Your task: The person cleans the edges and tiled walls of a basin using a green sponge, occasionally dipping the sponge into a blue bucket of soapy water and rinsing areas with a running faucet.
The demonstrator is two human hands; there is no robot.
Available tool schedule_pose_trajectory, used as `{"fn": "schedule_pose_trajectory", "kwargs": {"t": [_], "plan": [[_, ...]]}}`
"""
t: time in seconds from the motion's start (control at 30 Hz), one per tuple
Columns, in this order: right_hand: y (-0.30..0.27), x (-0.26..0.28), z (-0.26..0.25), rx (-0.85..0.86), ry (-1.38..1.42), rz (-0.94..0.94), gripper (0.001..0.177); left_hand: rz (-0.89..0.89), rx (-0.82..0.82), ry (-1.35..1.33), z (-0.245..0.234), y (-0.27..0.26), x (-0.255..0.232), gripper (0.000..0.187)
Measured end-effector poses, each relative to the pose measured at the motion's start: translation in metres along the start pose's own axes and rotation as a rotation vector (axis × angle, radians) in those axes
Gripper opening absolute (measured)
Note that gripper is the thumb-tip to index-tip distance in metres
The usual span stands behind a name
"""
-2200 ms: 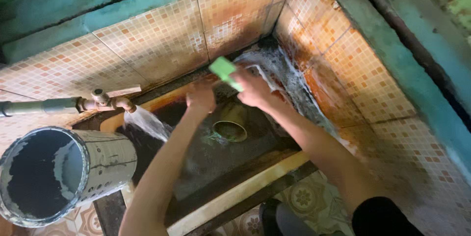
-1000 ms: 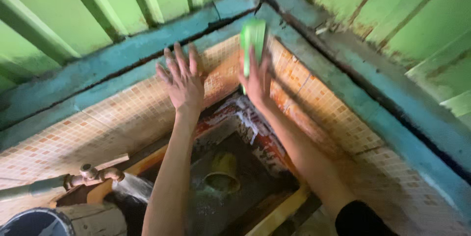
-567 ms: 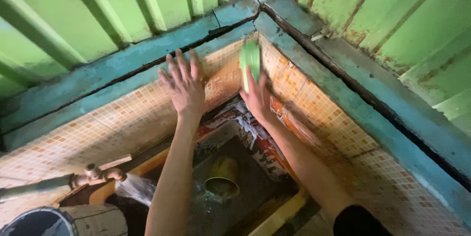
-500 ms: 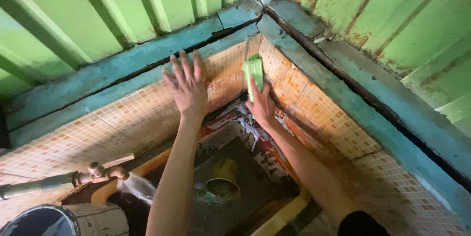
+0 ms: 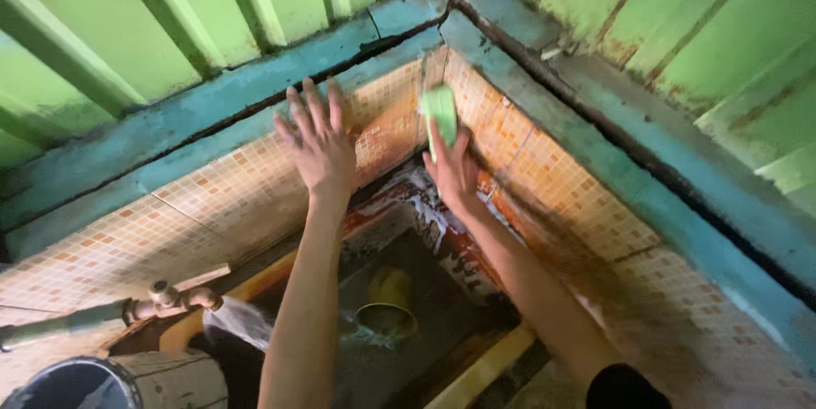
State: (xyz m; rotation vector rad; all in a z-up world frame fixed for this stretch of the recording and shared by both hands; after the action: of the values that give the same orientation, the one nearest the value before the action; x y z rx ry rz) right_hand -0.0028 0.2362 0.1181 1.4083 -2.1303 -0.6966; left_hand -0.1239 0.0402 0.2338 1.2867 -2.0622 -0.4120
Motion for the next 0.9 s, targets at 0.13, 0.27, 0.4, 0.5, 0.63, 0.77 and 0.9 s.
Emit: {"fn": "schedule_pose_trajectory", "kwargs": {"t": [0.13, 0.27, 0.4, 0.5, 0.63, 0.77, 0.9], "plan": [[0.042, 0.000, 0.015, 0.156, 0.277, 0.261, 0.077, 0.038, 0.137, -0.324, 0.007, 0.000, 0.002, 0.103], [0.027, -0.003, 0.016, -0.117, 0.067, 0.022, 0.085, 0.042, 0.171, -0.302, 0.005, -0.003, 0.002, 0.105], [0.024, 0.001, 0.017, -0.011, 0.045, 0.075, 0.085, 0.025, 0.126, -0.313, 0.004, -0.003, 0.002, 0.104], [0.060, 0.005, 0.023, 0.033, 0.079, 0.172, 0.082, 0.028, 0.061, -0.182, 0.010, 0.001, 0.000, 0.100], [0.053, 0.010, 0.019, -0.183, -0.015, 0.086, 0.085, 0.017, 0.160, -0.320, 0.011, 0.002, 0.000, 0.103], [0.034, 0.007, 0.006, 0.018, -0.052, 0.074, 0.086, 0.006, 0.178, -0.356, 0.004, 0.004, 0.003, 0.103], [0.079, 0.011, -0.001, 0.085, 0.177, 0.229, 0.089, 0.027, 0.248, -0.373, 0.010, 0.005, 0.004, 0.103]]}}
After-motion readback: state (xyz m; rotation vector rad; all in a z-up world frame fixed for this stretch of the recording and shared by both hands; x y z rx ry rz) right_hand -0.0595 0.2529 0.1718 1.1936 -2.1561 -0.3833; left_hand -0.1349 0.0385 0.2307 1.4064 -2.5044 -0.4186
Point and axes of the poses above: each hand's wrist, its own y-axis towards the middle knuckle, its own z-axis out of the palm, x = y × z, the point moved 3 cm from there along y, towards the middle knuckle, and after that the axes turned 5 degrees about -y, right-handed, at the moved point
